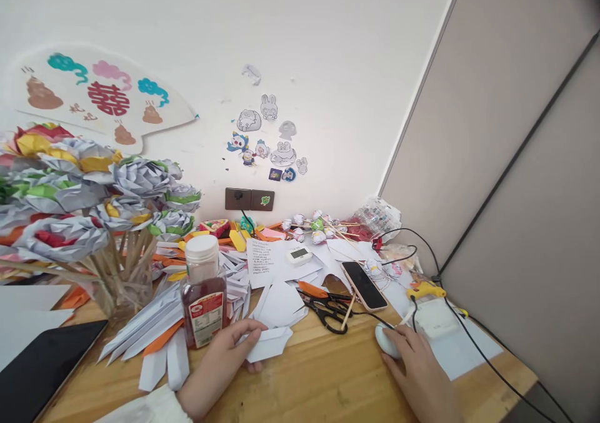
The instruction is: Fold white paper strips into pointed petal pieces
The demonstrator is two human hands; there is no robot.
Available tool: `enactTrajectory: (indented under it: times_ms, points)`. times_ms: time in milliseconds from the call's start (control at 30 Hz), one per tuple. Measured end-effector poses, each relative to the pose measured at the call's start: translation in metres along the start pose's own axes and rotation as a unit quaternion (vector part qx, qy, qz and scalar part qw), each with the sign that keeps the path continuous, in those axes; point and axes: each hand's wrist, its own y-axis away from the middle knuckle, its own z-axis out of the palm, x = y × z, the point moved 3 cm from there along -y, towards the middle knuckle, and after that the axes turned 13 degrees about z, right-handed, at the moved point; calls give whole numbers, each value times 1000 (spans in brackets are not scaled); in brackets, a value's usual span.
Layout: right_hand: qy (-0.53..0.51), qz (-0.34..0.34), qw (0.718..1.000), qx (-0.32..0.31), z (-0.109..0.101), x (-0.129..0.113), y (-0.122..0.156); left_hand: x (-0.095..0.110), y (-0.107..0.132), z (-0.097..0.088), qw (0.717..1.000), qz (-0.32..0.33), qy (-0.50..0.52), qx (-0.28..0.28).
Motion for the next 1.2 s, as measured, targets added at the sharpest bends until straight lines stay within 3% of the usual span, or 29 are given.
enactTrajectory:
  times_ms: [200,333,500,633,700,900,1200]
  points:
    - [-7,-24,997,70,14,0,-5,-2,0,-1,1000,0,-9,-5]
    - [-129,94,984,75,15,14,-7,-3,-1,-1,1000,5,-14,-7]
    - [-285,235,929,-10,22,29,-8,-4,-2,-1,1000,14,-8,-17]
    - [-396,302,865,-68,28,32,-8,0,-1,-1,1000,2,-10,-14]
    - [-418,319,846,-83,29,30,-8,3,0,-1,1000,-6,-14,-8]
    - [-417,301,852,-94,24,23,-11,8,1,0,999,-13,-35,-15]
    - [-371,246,892,-84,19,17,-12,8,3,0,998,-7,-50,-24]
